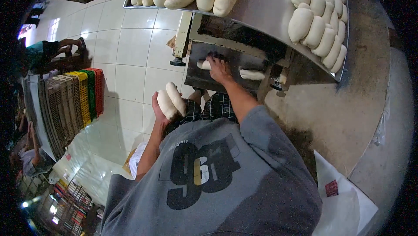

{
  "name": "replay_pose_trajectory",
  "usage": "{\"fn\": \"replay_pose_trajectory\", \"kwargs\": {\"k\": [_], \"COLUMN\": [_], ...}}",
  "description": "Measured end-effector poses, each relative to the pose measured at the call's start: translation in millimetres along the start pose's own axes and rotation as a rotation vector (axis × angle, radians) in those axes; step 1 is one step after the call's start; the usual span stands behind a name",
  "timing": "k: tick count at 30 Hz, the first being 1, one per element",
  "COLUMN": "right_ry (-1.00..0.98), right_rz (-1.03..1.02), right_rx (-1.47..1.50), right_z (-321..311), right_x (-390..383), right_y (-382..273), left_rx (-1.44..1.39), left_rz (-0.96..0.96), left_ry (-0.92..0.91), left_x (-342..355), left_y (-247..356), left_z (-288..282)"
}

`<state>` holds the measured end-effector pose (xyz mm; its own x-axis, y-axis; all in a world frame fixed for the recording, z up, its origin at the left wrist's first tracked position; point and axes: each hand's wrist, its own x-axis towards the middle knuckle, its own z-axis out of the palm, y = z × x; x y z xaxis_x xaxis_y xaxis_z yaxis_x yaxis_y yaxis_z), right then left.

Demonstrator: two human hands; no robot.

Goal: The recorder is shaping pieces of dough using a molding machine and arranging them onto baking trays.

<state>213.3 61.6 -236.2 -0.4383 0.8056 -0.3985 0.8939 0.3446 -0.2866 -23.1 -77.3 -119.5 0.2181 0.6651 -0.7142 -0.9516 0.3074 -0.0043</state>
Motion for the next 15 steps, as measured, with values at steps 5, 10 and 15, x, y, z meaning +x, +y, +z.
{"fn": "replay_pose_trajectory", "kwargs": {"k": [5,10,15], "right_ry": [-0.193,-0.095,-0.126], "right_rz": [0.157,0.071,0.217], "right_rx": [1.231,1.137,0.054], "right_z": [2.2,-37.0,-66.5], "right_x": [-24.7,-67.9,-70.4], "right_y": [-31.8,-63.6,59.3], "left_rx": [0.059,0.027,-0.001], "left_rz": [0.05,-0.029,-0.122], "left_ry": [-0.1,-0.035,-0.03], "left_x": [4.5,24.6,26.0], "left_y": [-20.5,-24.8,-36.3], "left_z": [45.6,22.9,36.2]}}
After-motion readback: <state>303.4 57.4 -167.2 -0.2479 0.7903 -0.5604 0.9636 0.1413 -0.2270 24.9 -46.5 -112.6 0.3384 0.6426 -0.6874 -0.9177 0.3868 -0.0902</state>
